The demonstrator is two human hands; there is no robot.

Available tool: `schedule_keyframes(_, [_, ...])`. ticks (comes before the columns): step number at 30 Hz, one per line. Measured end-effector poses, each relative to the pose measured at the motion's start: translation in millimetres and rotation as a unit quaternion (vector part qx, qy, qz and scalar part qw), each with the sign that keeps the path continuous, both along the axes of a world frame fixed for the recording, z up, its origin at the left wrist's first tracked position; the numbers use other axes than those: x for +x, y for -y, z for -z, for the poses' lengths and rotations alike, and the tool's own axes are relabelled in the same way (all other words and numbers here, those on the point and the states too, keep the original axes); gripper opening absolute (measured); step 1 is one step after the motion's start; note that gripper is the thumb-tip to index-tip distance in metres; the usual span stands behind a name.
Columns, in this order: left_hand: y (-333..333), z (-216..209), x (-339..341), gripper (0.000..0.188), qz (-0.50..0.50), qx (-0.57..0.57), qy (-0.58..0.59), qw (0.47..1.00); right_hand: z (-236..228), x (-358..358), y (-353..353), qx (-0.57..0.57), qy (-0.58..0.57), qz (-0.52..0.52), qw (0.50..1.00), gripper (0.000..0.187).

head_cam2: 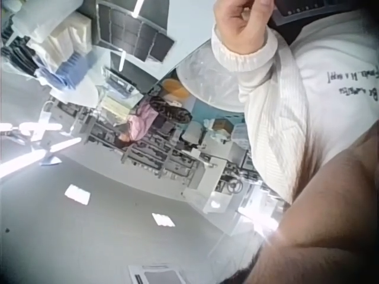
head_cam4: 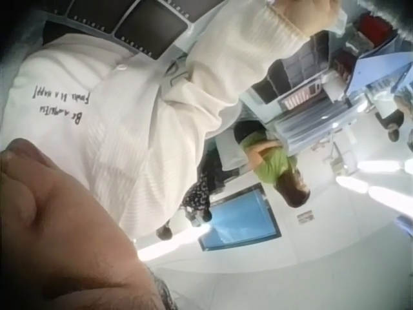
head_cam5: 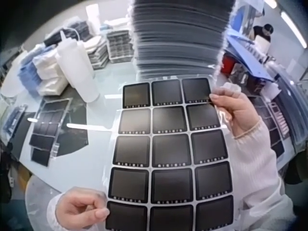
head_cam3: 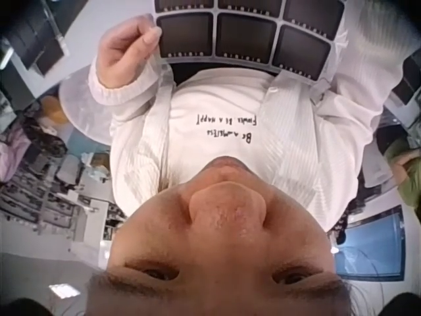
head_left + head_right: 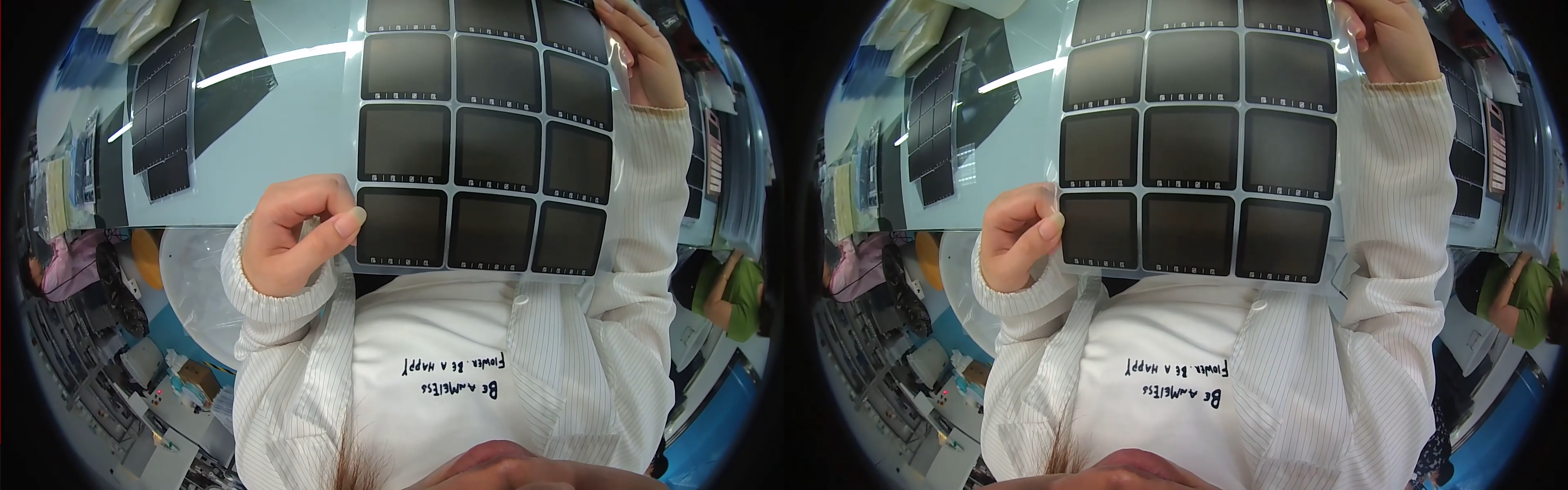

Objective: Cleaning and inspecting small electronic grid-like components at a production station.

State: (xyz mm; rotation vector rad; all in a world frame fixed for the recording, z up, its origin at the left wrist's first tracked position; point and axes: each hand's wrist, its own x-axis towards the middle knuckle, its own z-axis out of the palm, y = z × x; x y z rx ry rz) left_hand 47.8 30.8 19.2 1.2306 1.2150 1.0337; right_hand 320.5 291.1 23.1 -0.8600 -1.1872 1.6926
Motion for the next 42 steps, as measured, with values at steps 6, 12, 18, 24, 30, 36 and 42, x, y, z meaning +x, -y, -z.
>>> schedule_keyframes(6, [-1, 2, -5, 0.022, 0.043, 0.035, -0.054, 0.997, 1, -1, 3, 0.008, -0.001, -0.008, 1.0, 0.012])
schedule_keyframes(12, [2, 7, -9, 0.021, 0.062, 0.022, -0.057, 0.996, 5, -5, 7, -0.005, 0.005, 0.001, 1.0, 0.01])
schedule_keyframes(18, [4, 9, -15, 0.021, 0.072, -0.01, -0.053, 0.996, 5, -5, 13, -0.002, 0.054, -0.028, 0.998, 0.009])
schedule_keyframes(24, [6, 8, -21, 0.021, 0.11, -0.004, -0.077, 0.991, 6, -9, 16, -0.013, 0.025, -0.059, 0.998, 0.009])
schedule_keyframes(30, [7, 6, -20, 0.02, 0.104, -0.017, -0.092, 0.99, 13, -13, 17, -0.021, 0.053, -0.065, 0.996, 0.017])
schedule_keyframes(36, [4, 13, -1, 0.02, 0.012, -0.015, -0.204, 0.979, 46, -7, 0, 0.175, 0.283, -0.011, 0.943, 0.036])
schedule_keyframes(42, [3, 15, 1, 0.02, -0.009, 0.005, -0.231, 0.973, 33, 53, -39, 0.499, 0.615, 0.255, 0.555, 0.037])
